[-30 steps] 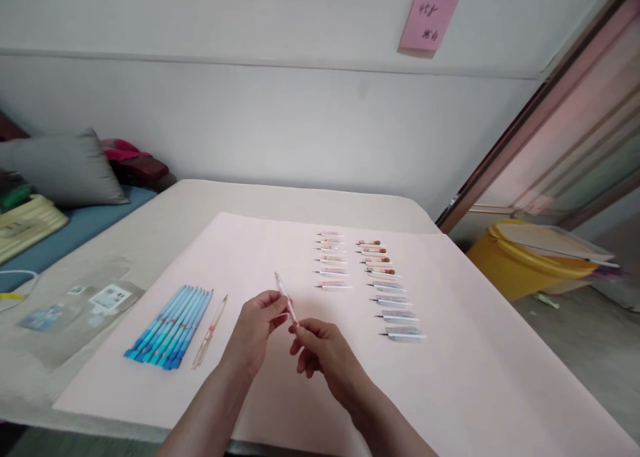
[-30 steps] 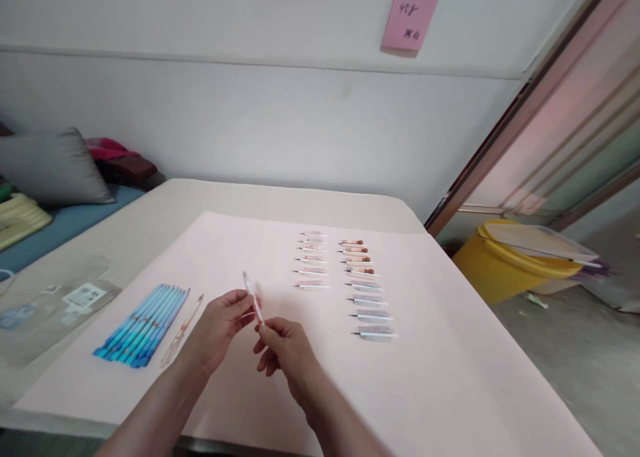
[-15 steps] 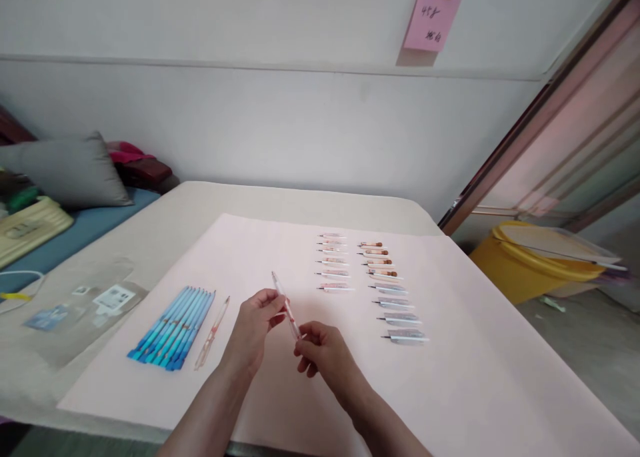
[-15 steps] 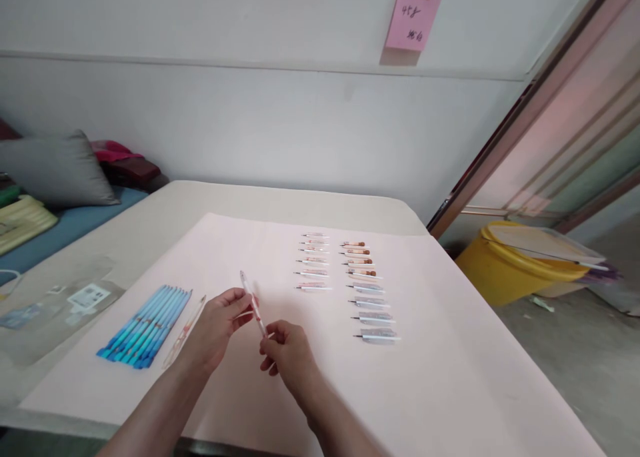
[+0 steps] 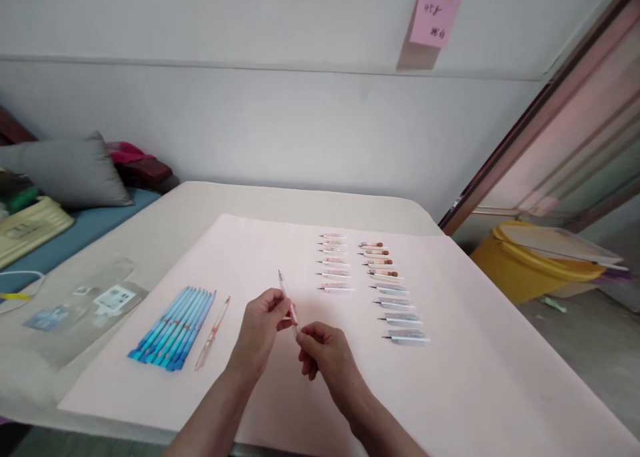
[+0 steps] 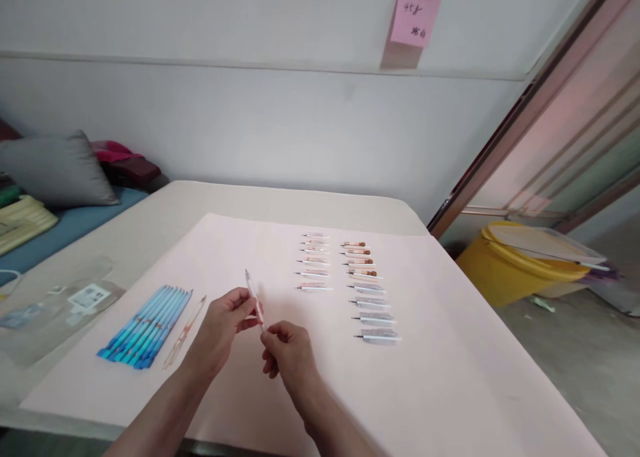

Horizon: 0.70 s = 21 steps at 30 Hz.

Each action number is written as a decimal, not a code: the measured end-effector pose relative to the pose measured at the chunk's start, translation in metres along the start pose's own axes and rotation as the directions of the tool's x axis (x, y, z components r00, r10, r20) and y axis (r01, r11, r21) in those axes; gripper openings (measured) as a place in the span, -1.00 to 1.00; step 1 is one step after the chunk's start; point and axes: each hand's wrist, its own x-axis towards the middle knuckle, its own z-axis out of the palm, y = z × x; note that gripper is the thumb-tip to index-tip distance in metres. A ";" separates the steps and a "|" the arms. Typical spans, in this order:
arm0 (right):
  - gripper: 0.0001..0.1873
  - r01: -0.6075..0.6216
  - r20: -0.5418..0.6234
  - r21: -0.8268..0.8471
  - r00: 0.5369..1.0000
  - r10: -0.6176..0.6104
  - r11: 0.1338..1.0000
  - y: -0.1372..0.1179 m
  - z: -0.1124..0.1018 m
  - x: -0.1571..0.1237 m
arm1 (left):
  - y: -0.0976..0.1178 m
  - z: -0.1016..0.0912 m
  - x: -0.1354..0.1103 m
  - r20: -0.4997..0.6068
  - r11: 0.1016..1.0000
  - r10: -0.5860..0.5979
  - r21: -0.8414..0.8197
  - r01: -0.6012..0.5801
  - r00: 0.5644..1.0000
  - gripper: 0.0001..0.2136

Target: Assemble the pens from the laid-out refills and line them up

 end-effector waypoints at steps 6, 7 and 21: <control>-0.73 -0.002 -0.016 0.085 1.000 0.003 0.996 -0.001 -0.001 0.000 | 0.000 0.000 -0.001 -0.009 1.000 0.019 0.011 -0.019 1.000 -0.81; -0.72 -0.004 -0.003 0.080 1.000 0.004 0.997 -0.001 -0.002 0.000 | 0.000 -0.001 -0.001 -0.014 1.000 0.018 0.011 -0.018 1.000 -0.80; -0.82 0.002 -0.016 -0.177 1.000 -0.004 0.984 -0.010 -0.012 0.003 | -0.005 -0.010 0.008 0.001 0.907 0.010 0.421 -0.010 1.000 -0.83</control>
